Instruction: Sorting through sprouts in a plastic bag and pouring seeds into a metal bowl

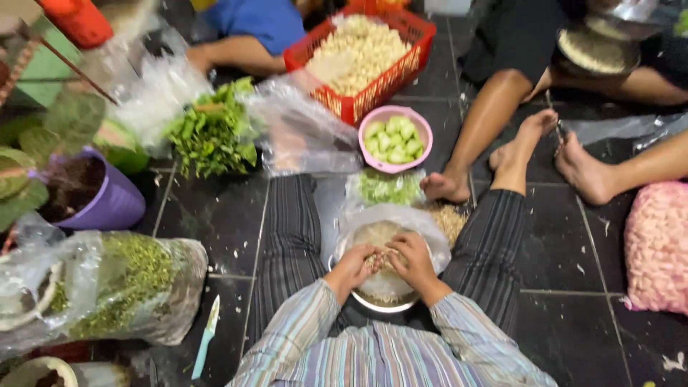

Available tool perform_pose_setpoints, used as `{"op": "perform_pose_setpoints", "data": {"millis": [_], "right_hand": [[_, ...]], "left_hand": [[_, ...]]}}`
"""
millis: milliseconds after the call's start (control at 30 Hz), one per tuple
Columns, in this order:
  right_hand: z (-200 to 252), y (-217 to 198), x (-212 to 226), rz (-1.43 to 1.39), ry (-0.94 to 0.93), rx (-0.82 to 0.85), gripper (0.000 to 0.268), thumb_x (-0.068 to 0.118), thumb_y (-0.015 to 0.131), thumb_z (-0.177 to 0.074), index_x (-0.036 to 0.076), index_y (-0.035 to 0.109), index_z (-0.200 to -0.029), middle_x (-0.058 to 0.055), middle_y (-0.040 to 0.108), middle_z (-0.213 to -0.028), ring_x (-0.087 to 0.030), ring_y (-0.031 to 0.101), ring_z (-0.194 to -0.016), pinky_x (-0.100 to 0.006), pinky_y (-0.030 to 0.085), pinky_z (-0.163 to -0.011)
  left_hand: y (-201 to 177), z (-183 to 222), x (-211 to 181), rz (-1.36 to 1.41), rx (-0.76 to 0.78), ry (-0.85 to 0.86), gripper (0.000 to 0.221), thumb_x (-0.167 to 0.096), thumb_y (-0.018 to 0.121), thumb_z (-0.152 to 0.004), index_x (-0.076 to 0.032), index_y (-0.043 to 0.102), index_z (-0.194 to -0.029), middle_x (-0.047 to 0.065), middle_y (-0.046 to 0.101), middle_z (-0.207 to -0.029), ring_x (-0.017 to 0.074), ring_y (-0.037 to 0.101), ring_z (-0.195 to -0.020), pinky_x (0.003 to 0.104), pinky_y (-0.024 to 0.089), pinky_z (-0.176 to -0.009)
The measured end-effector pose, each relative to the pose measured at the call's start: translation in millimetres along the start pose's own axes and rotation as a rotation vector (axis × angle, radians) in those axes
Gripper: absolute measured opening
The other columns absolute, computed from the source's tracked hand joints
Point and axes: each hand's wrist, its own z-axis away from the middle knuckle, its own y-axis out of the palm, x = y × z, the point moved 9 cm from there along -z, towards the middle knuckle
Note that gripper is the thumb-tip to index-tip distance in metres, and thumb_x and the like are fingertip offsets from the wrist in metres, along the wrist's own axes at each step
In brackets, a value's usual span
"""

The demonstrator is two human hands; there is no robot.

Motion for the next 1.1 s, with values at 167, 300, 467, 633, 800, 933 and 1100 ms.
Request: {"op": "perform_pose_setpoints", "data": {"millis": [167, 300, 467, 633, 800, 933, 1100], "right_hand": [[-8, -64, -12, 0.425, 0.394, 0.018, 0.089, 0.034, 0.085, -0.074, 0.02, 0.042, -0.15, -0.019, 0.046, -0.151, -0.041, 0.04, -0.143, -0.061, 0.033, -0.108], [17, -57, -32, 0.366, 0.802, 0.489, 0.103, 0.036, 0.075, -0.087, 0.023, 0.011, -0.167, -0.025, 0.062, -0.136, -0.044, 0.069, -0.117, -0.054, 0.054, -0.097], [52, -11, -123, 0.139, 0.83, 0.268, 0.063, 0.022, 0.07, -0.087, 0.021, 0.051, -0.147, -0.024, 0.069, -0.121, -0.043, 0.068, -0.115, -0.051, 0.056, -0.095], [110, 22, -210, -0.389, 1.071, -0.059, 0.037, 0.022, 0.072, -0.086, 0.005, 0.07, -0.119, -0.019, 0.07, -0.105, -0.033, 0.068, -0.096, -0.052, 0.051, -0.081], [122, -66, -202, -1.154, 1.24, -0.482, 0.021, -0.003, 0.072, -0.071, 0.009, 0.063, -0.086, -0.001, 0.056, -0.066, -0.014, 0.058, -0.05, -0.028, 0.048, -0.048], [132, -157, -183, -1.327, 1.156, -0.555, 0.016, 0.002, 0.072, -0.079, 0.01, 0.06, -0.087, -0.001, 0.052, -0.067, -0.013, 0.06, -0.053, -0.027, 0.048, -0.05], [154, -225, -175, -1.664, 0.95, -0.593, 0.014, 0.01, 0.055, -0.096, -0.001, 0.062, -0.094, -0.01, 0.059, -0.078, -0.019, 0.058, -0.067, -0.03, 0.048, -0.066]], "left_hand": [[10, 48, -39, 0.036, -0.01, 0.051, 0.014, -0.013, 0.058, -0.102, 0.0, 0.064, -0.103, 0.014, 0.065, -0.079, 0.0231, 0.069, -0.064, 0.029, 0.059, -0.053], [-7, 56, -55, 0.026, -0.051, 0.121, 0.016, -0.014, 0.058, -0.103, -0.001, 0.066, -0.103, 0.012, 0.065, -0.08, 0.0219, 0.069, -0.065, 0.028, 0.06, -0.054], [-28, 84, -71, 0.036, -0.148, 0.218, 0.015, -0.014, 0.059, -0.102, -0.001, 0.066, -0.101, 0.011, 0.063, -0.079, 0.0211, 0.067, -0.066, 0.026, 0.057, -0.054], [-56, 99, -65, 0.01, -0.234, 0.225, 0.022, -0.019, 0.056, -0.098, -0.007, 0.065, -0.083, 0.007, 0.056, -0.065, 0.0142, 0.06, -0.056, 0.02, 0.047, -0.044], [-68, 95, -64, 0.035, -0.272, 0.349, 0.014, -0.014, 0.057, -0.099, -0.004, 0.067, -0.098, 0.009, 0.063, -0.074, 0.0182, 0.068, -0.064, 0.026, 0.06, -0.056], [-39, 112, -75, 0.053, -0.221, 0.321, 0.014, -0.013, 0.057, -0.101, -0.003, 0.066, -0.1, 0.013, 0.066, -0.078, 0.0234, 0.07, -0.067, 0.031, 0.063, -0.059], [27, 130, -85, 0.036, -0.152, 0.266, 0.016, -0.017, 0.051, -0.107, -0.004, 0.057, -0.1, 0.009, 0.055, -0.086, 0.0233, 0.061, -0.08, 0.04, 0.057, -0.084]]}}
